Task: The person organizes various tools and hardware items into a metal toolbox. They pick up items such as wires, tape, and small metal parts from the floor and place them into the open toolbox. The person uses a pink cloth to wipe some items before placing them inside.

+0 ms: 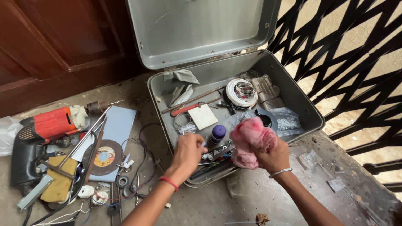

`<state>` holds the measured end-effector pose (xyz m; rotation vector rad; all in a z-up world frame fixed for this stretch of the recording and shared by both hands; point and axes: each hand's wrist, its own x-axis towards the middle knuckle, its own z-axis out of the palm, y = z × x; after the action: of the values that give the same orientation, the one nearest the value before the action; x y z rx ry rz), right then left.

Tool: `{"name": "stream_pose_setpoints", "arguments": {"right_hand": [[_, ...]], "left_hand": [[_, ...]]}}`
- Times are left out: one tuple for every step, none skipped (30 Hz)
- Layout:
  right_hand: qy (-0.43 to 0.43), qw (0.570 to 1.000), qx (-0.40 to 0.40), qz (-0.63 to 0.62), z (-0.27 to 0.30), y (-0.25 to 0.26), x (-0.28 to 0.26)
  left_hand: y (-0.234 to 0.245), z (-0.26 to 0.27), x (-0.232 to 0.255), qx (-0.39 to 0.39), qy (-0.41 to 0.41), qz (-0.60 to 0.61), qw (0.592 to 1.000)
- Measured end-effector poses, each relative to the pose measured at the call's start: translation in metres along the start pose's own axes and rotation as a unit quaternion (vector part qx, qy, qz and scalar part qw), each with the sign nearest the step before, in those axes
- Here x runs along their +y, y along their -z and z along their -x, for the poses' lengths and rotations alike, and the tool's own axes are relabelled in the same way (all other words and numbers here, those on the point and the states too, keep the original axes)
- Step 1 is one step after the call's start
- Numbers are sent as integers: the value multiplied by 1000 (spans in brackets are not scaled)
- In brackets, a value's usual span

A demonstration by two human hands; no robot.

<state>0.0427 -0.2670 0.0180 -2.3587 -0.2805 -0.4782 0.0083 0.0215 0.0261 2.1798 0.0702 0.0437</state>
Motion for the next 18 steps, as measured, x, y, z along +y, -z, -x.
{"name": "stream_pose_setpoints", "arguments": {"right_hand": [[-4, 1000, 0, -11, 0, -1, 2], [-8, 1000, -1, -22, -1, -2, 3], [-12, 999, -2, -33, -2, -4, 3], [-11, 1000, 4, -26, -2, -6, 3], [-10, 1000, 10, -19, -3, -8, 3], [-8, 1000, 13, -11, -3, -8, 4], [-9, 1000, 15, 0, -2, -8, 5], [-10, 1000, 15, 11, -2, -9, 6], [-10, 1000, 16, 21, -2, -9, 7], [-9, 999, 14, 30, -2, -9, 7], [-7, 999, 12, 38, -2, -10, 8], [-6, 999, 13, 47, -2, -11, 8], [-11, 999, 14, 48, -3, -12, 9], [-15, 999, 14, 50, -3, -12, 9], [-20, 998, 15, 52, -3, -13, 9], [-19, 998, 15, 59, -3, -13, 10], [-19, 998, 15, 66, -2, -13, 11], [-18, 997, 16, 74, -2, -13, 11]], "left_hand": [[-3, 0, -3, 11, -41, -44, 998], [-7, 1, -6, 22, -81, -88, 993], [-9, 1, -9, 32, -120, -132, 983], [-11, 1, -11, -12, -104, -160, 982], [-12, 1, -11, -55, -88, -187, 977], [-14, 3, -10, -97, -69, -213, 970], [-14, 7, -8, -52, -118, -203, 971], [-14, 12, -5, -6, -167, -193, 967], [-11, 18, -2, 40, -214, -182, 959], [-4, 25, 0, 70, -213, -164, 961], [3, 32, 3, 100, -212, -146, 961], [10, 36, 6, 131, -213, -128, 960], [21, 38, 5, 188, -204, -129, 952], [37, 42, -2, 245, -194, -130, 941], [53, 46, -10, 302, -184, -130, 926], [68, 48, -21, 310, -126, -142, 932], [83, 50, -35, 318, -68, -153, 933], [95, 52, -49, 295, -29, -192, 935]]}}
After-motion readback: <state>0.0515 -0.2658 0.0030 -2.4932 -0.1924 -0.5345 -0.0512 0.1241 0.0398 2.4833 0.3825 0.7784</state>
